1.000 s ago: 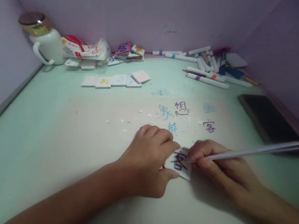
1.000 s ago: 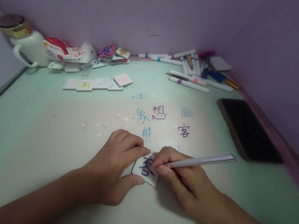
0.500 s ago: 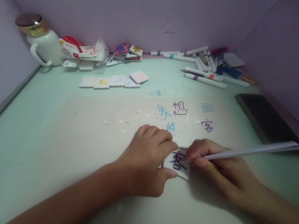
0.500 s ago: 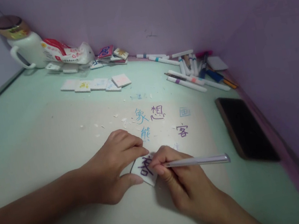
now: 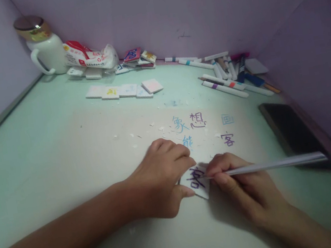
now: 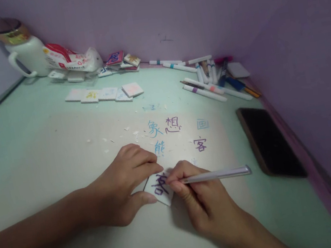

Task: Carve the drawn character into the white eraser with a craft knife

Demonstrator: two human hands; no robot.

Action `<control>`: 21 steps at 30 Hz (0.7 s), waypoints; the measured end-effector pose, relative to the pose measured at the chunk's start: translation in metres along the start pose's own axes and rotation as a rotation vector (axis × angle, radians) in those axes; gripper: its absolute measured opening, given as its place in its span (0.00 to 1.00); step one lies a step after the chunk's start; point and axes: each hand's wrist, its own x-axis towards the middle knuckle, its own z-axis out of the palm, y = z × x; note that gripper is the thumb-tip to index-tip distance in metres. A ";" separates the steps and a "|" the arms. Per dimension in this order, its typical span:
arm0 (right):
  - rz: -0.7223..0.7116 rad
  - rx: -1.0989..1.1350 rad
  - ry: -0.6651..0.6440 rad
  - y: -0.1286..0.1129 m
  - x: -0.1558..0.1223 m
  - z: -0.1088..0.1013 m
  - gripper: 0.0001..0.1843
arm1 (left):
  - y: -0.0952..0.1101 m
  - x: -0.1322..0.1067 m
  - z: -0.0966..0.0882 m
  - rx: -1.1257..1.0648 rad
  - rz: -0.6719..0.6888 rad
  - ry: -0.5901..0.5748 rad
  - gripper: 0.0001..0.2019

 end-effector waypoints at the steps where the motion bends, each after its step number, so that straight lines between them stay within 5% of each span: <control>1: 0.000 -0.001 0.002 0.000 0.000 0.000 0.08 | 0.000 0.000 0.000 0.001 0.000 -0.001 0.15; 21: 0.065 -0.081 0.087 -0.009 -0.005 0.000 0.08 | 0.003 -0.001 0.000 0.044 -0.019 0.019 0.16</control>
